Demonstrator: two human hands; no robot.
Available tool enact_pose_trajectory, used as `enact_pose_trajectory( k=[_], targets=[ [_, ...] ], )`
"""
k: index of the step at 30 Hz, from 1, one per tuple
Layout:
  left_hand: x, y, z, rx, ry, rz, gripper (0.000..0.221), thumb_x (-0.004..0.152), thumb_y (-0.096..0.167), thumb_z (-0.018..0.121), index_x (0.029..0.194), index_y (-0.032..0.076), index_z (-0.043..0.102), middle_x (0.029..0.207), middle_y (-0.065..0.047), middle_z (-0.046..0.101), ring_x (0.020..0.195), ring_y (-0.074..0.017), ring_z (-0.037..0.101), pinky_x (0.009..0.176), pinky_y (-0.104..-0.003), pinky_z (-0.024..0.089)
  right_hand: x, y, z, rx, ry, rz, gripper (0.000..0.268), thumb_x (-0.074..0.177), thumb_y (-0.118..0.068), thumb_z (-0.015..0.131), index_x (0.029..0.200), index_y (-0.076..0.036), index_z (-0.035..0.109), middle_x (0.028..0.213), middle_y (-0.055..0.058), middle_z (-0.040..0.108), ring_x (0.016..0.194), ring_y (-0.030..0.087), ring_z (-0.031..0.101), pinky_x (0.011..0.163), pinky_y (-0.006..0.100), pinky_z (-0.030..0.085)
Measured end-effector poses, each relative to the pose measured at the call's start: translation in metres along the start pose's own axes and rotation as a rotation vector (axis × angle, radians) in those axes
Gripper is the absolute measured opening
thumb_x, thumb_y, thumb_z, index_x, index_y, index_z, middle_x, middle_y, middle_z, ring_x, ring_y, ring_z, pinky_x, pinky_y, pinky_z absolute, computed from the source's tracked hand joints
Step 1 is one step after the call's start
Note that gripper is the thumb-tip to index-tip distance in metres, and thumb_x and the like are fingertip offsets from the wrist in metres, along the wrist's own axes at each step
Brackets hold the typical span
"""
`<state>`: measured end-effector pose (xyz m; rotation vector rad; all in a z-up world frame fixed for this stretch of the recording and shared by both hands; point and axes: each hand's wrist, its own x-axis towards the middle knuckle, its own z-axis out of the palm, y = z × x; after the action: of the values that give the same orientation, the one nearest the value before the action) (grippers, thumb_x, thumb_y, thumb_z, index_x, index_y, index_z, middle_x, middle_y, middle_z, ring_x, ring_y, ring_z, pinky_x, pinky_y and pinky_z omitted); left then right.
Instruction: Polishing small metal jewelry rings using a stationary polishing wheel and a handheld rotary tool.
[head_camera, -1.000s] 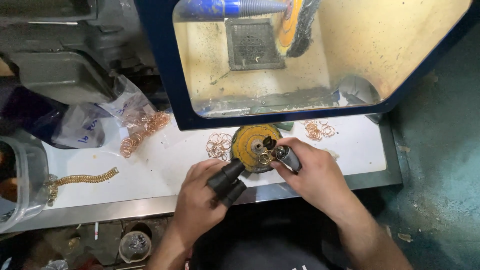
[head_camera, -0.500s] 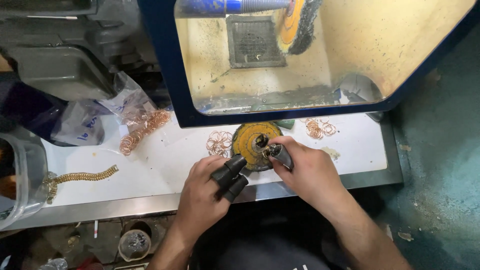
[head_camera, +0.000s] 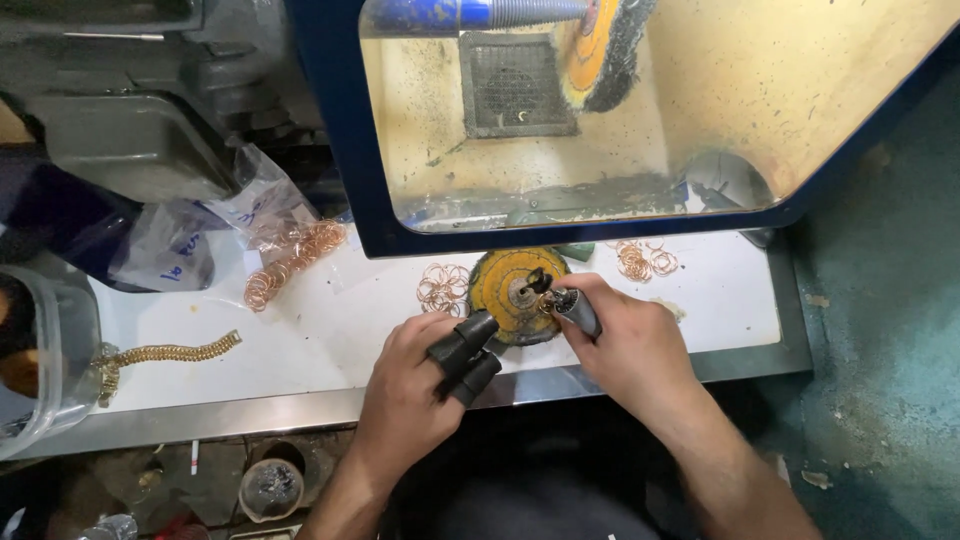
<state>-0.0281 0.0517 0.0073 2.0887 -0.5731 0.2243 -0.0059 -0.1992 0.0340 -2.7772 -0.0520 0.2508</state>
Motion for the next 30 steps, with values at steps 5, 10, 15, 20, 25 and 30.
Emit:
enact_pose_trajectory(
  k=[5,10,15,20,25,30],
  targets=[
    [0.000,-0.001,0.000,-0.033,0.015,-0.022,0.043,0.090,0.021,0.079,0.126,0.004,0.063,0.117,-0.011,0.067,0.112,-0.0347,0.063,0.095,-0.047,0.052,-0.005,-0.006,-0.011,0.124,0.013,0.002,0.037,0.089,-0.034,0.074,0.123,-0.026,0.061,0.076,0.004,0.076,0.063,0.030,0.070,0.060,0.042,0.052],
    [0.005,0.006,-0.001,-0.023,0.000,-0.030,0.043,0.091,0.020,0.077,0.129,0.006,0.063,0.118,-0.011,0.068,0.112,-0.0362,0.063,0.098,-0.048,0.050,-0.008,-0.011,-0.004,0.103,-0.046,0.027,0.040,0.088,-0.042,0.075,0.124,-0.031,0.060,0.081,0.004,0.078,0.065,0.035,0.071,0.060,0.044,0.053],
    [0.014,0.019,0.006,0.064,-0.090,-0.045,0.055,0.084,0.020,0.077,0.136,0.009,0.060,0.130,-0.008,0.063,0.122,-0.0352,0.056,0.098,-0.050,0.046,-0.014,-0.009,-0.003,0.092,-0.027,-0.058,0.039,0.089,-0.038,0.074,0.124,-0.029,0.061,0.079,0.004,0.079,0.065,0.034,0.072,0.059,0.043,0.052],
    [0.022,0.022,0.025,0.241,-0.063,0.009,0.052,0.079,0.027,0.083,0.122,0.001,0.068,0.140,-0.007,0.054,0.127,-0.0345,0.050,0.098,-0.056,0.042,-0.017,-0.017,-0.013,-0.030,-0.155,-0.054,0.048,0.084,-0.029,0.073,0.129,-0.033,0.053,0.072,0.000,0.074,0.068,0.034,0.071,0.062,0.044,0.053],
    [0.033,0.016,0.037,0.205,-0.111,-0.041,0.032,0.077,0.022,0.077,0.104,0.006,0.075,0.136,-0.002,0.060,0.126,-0.0323,0.051,0.102,-0.054,0.037,-0.017,-0.019,-0.013,-0.024,-0.133,-0.102,0.047,0.081,-0.024,0.074,0.123,-0.029,0.054,0.081,0.004,0.075,0.074,0.037,0.072,0.062,0.048,0.054],
    [0.033,0.012,0.040,0.180,-0.088,0.010,0.020,0.068,0.011,0.073,0.086,0.005,0.079,0.128,-0.002,0.067,0.122,-0.0312,0.055,0.101,-0.053,0.038,-0.018,-0.018,-0.014,0.000,-0.169,-0.110,0.051,0.080,-0.022,0.075,0.126,-0.027,0.052,0.073,0.003,0.073,0.068,0.034,0.071,0.058,0.045,0.053]
  ],
)
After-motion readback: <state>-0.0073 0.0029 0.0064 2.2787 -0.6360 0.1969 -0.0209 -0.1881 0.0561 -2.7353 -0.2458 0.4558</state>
